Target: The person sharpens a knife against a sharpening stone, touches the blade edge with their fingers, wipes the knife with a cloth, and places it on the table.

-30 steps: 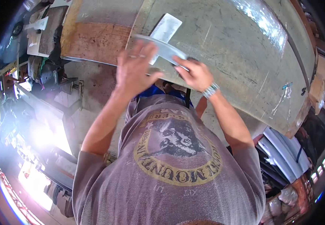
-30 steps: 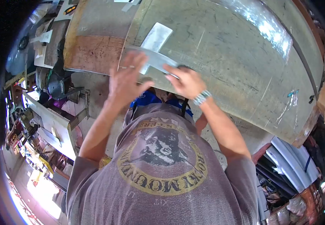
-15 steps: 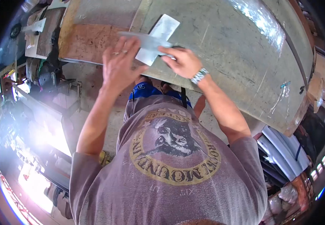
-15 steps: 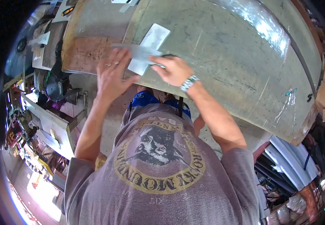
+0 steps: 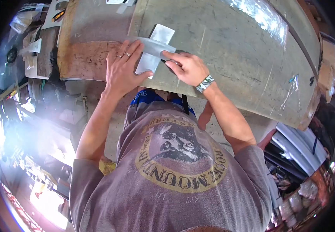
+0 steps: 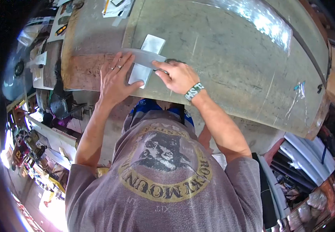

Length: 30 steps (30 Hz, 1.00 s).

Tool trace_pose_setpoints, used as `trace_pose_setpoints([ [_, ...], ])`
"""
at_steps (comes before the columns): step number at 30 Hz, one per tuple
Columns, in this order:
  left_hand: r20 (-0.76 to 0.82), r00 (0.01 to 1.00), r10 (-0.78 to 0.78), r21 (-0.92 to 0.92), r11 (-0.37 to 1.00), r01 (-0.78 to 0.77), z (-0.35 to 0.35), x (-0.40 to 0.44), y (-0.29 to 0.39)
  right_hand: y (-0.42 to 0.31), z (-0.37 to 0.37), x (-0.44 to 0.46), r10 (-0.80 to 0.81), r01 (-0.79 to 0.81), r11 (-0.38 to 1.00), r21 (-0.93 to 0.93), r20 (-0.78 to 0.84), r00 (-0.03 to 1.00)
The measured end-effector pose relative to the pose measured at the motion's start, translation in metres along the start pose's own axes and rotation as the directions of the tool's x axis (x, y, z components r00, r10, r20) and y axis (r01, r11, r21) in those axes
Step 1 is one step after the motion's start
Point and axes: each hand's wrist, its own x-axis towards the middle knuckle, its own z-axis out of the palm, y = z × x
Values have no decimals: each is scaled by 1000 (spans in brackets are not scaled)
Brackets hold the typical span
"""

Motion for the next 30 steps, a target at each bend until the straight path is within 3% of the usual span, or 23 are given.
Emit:
trace_pose_setpoints([
  [4, 5, 996, 91, -116, 989, -90, -2, 30, 49, 27, -40, -55, 43, -48, 998, -32, -160, 986],
  [8, 6, 998, 67, -112, 991, -66, 14, 22, 37, 19, -20, -44, 127, -117, 989, 88, -106, 986],
  [10, 82, 996, -20, -35, 999, 23, -2, 8, 14, 3, -4, -19, 20, -21, 999, -25, -48, 999],
  [13, 63, 997, 32, -74, 997, -27, -6, 12, 13, -4, -18, -24, 50, -56, 993, -108, -56, 997],
  [17, -39, 989, 139, -169, 975, -144, 17, 29, 63, 18, -39, -70, 244, -249, 968, -22, -134, 960],
  [21, 10, 1000, 10, -24, 1000, -9, 8, 7, 24, 13, -2, -33, 63, -63, 998, 5, -95, 994],
  [24, -27, 998, 58, -38, 998, -59, 8, 5, 16, -11, -20, -33, 86, -93, 989, -111, -65, 994],
  [25, 0, 997, 81, -49, 996, -80, 6, 13, 32, -5, -26, -46, 72, -86, 992, -97, -143, 987],
  [28, -60, 985, 164, -145, 974, -171, 26, 31, 65, 21, -38, -77, 230, -238, 971, -31, -170, 958],
  [30, -27, 994, 103, -99, 989, -105, 23, 24, 60, 27, -23, -62, 147, -147, 989, 12, -170, 974],
])
